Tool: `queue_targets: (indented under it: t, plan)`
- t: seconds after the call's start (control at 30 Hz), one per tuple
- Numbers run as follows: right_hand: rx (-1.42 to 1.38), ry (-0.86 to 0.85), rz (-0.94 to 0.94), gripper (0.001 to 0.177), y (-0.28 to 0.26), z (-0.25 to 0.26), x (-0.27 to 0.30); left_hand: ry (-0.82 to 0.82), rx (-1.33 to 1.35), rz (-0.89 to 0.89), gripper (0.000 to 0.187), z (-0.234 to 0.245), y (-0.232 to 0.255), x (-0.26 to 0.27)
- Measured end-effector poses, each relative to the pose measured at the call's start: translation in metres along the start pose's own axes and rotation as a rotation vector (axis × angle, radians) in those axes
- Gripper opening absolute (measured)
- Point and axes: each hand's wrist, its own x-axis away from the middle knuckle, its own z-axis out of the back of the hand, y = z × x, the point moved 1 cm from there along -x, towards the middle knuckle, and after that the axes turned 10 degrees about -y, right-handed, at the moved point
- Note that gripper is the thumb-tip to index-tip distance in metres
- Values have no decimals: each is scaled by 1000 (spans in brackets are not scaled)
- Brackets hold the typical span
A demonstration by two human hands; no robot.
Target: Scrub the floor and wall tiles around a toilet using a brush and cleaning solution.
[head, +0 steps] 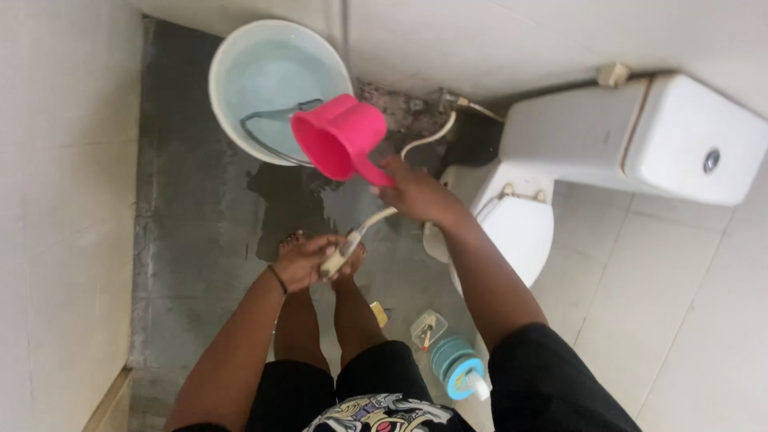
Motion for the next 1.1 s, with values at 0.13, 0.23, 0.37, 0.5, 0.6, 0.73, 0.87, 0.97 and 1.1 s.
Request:
queue_targets:
  t: [0.13,0.23,0.37,0.5,0.6,0.73,0.87,0.97,1.1]
  plan:
    - [193,15,255,35,23,-59,-124,-80,127,189,52,2,-16,51]
    - [438,28,220,26,31,-95,-208,-80,89,314,67,15,-38,80]
    - [579,34,159,26,16,-121,-265,13,127,302,85,48,-81,96]
    - [600,84,119,26,26,-149,-296,168,-375,325,90,33,-74,101]
    - [608,104,107,27,90,-186,-316,382,-699,8,84,21,-66,106]
    - [256,120,122,24,130,-232,-385,658,-843,126,63,0,-35,111]
    - [-1209,8,-58,19,86,-186,-302,818,-1092,88,55,14,-40,104]
    - [-1451,-28,-32,32,73,-165,-241,893,-1162,-8,50,16,-36,92]
    - [-1591,-60,-27,28,93,-152,-154,890,-1132,304,51,21,-28,60]
